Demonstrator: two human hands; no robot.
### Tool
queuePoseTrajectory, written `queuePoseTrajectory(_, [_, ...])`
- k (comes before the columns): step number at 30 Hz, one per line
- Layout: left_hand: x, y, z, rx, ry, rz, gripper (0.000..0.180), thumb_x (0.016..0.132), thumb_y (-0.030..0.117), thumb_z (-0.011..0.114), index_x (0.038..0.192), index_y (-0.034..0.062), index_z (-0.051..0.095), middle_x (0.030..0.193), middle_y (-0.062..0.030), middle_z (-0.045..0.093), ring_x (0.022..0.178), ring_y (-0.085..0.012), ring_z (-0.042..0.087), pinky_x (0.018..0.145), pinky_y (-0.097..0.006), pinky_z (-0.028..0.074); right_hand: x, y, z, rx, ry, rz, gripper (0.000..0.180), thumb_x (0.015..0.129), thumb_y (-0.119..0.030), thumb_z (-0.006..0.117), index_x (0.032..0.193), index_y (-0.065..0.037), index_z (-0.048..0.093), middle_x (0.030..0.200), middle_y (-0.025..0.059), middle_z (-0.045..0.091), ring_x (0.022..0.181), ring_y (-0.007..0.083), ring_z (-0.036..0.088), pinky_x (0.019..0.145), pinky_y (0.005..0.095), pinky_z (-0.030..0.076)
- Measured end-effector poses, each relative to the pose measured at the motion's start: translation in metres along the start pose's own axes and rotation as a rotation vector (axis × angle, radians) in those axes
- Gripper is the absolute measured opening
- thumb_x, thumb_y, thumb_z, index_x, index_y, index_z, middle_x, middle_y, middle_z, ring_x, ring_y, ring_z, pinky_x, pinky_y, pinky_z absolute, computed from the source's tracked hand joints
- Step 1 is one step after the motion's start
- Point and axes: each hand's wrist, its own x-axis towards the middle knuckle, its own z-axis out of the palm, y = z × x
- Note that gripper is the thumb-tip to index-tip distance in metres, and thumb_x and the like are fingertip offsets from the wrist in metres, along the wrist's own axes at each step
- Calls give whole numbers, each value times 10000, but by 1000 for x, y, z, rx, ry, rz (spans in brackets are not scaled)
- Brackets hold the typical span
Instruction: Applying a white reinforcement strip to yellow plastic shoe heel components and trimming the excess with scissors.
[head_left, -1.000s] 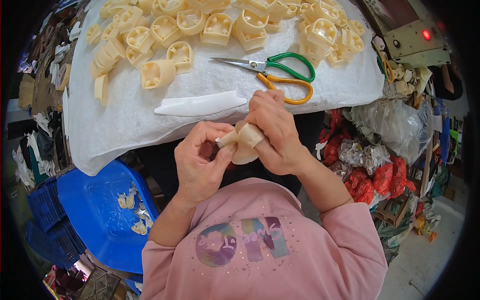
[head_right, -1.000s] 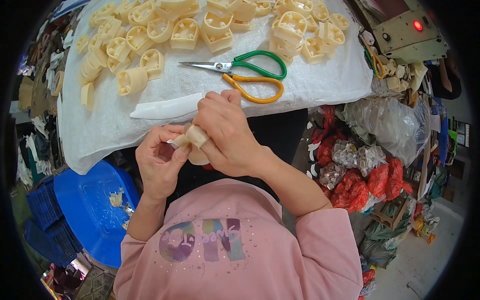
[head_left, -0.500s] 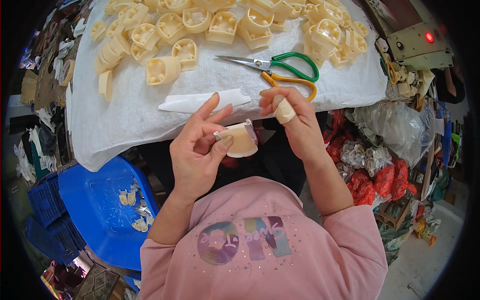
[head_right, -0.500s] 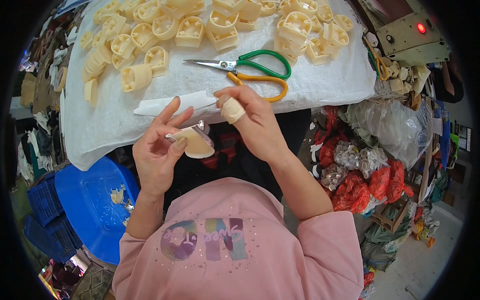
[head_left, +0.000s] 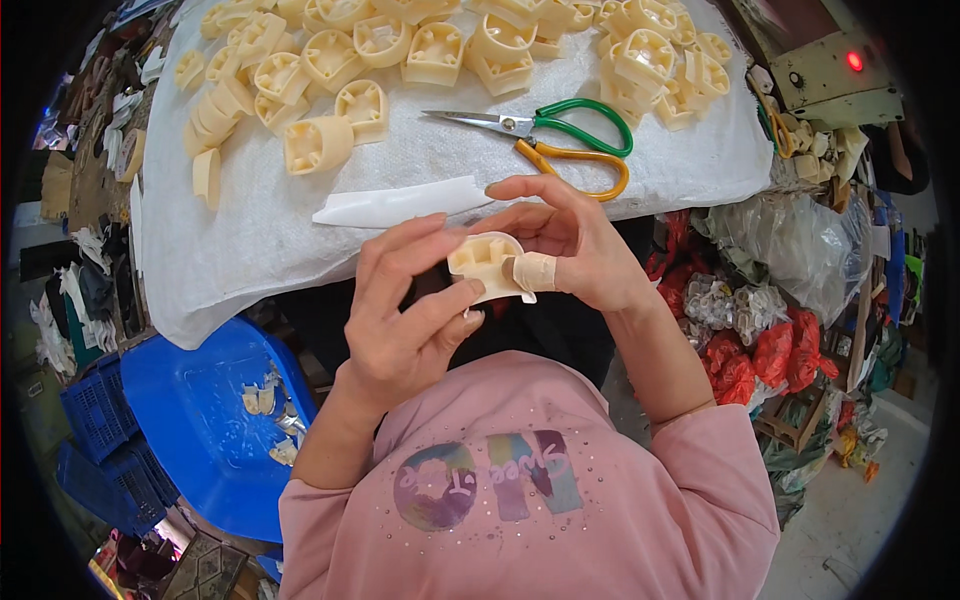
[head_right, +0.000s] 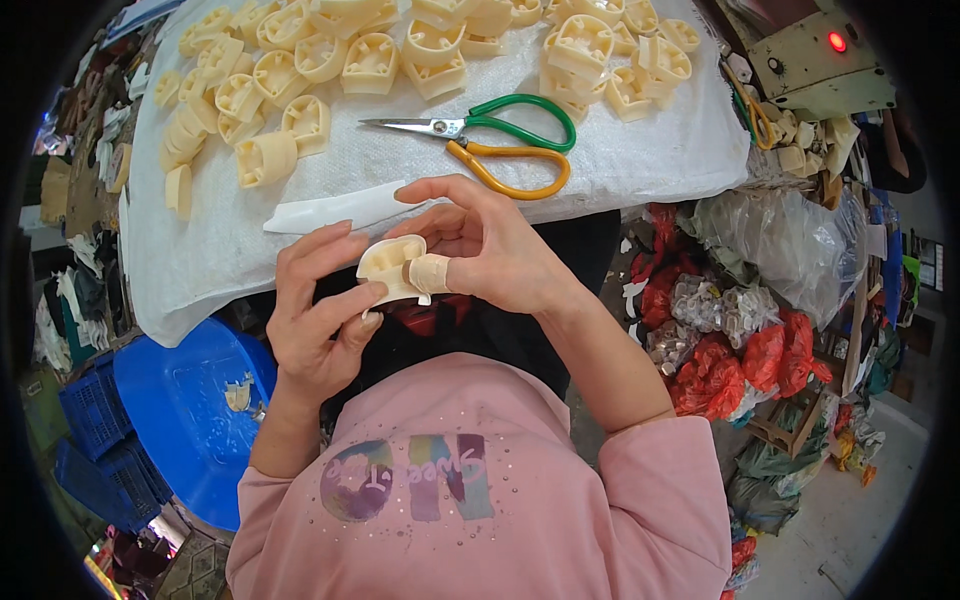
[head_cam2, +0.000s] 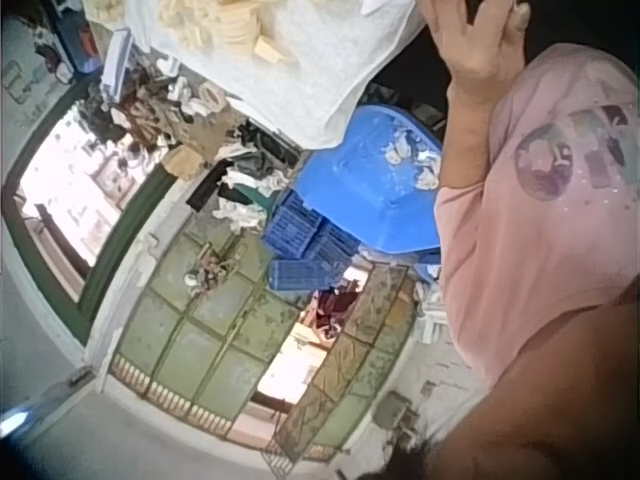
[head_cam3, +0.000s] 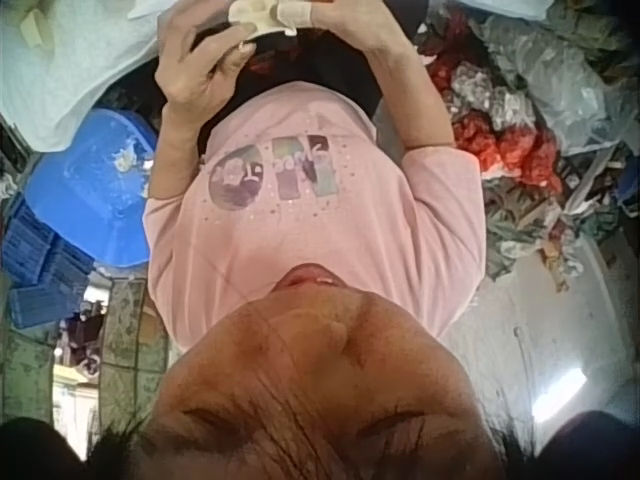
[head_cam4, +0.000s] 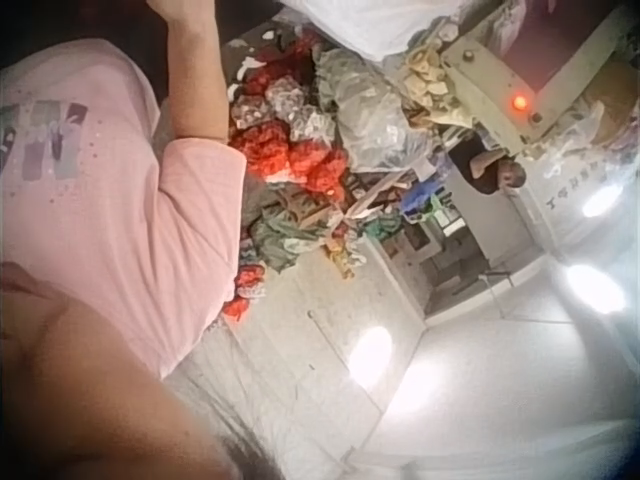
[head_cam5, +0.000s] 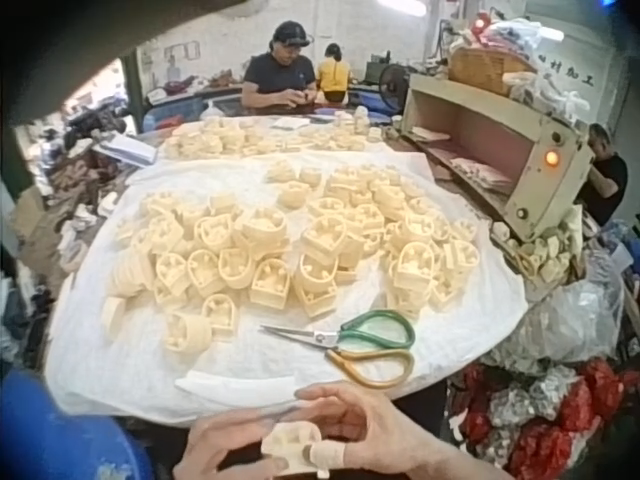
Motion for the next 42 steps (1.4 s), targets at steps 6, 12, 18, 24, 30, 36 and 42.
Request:
queuePoseTrajectory(6, [0,4,10,88,180,95,73,716,15,675,730,-9,608,799,-88,588,815,-265,576,636,-352,439,4,2,10,-44,-1,76,596,720,-50,689,1246,13,418,1069,168,622,956,173,604,853,293,491])
queuePoseTrajectory(12, [-3,4,12,-80,174,-32,158,642,36,734,751,41,620,865,-75,591,868,-273,558,720,-345,437,6,7,5,-35,-15,111,579,738,-48,673,1252,23,415,1071,149,630,926,160,605,799,277,494])
queuePoseTrajectory(18, [-16,-2,7,171,244,-6,255,599,27,750,817,116,650,954,-56,577,961,-302,497,789,-347,406,7,12,11,-298,96,-237,347,883,-106,566,1201,7,481,1043,116,601,928,153,580,809,265,469])
queuePoseTrajectory(24, [-19,-3,5,284,326,95,278,616,-1,727,848,127,645,947,-42,560,921,-274,480,744,-324,409,-18,23,19,117,-45,30,240,949,-232,494,894,-17,584,727,16,526,699,86,469,646,236,389])
queuePoseTrajectory(30, [-19,-2,4,335,272,173,244,652,-19,710,824,119,607,968,-40,542,938,-263,461,693,-326,413,-16,22,26,427,-101,185,233,918,-241,559,929,-10,585,744,2,520,686,83,453,660,238,387])
queuePoseTrajectory(36, [-27,-6,7,305,223,103,263,622,-52,714,790,97,577,989,-45,530,950,-257,454,677,-313,415,-18,24,24,424,-110,177,215,911,-234,563,909,-20,567,761,-2,531,693,80,459,663,226,391])
queuePoseTrajectory(42, [-20,-7,7,371,187,263,267,616,-53,718,782,97,572,986,-31,532,952,-250,454,679,-310,418,-21,27,31,-6,129,121,248,930,-271,531,897,-26,547,760,-5,521,689,61,448,668,223,396])
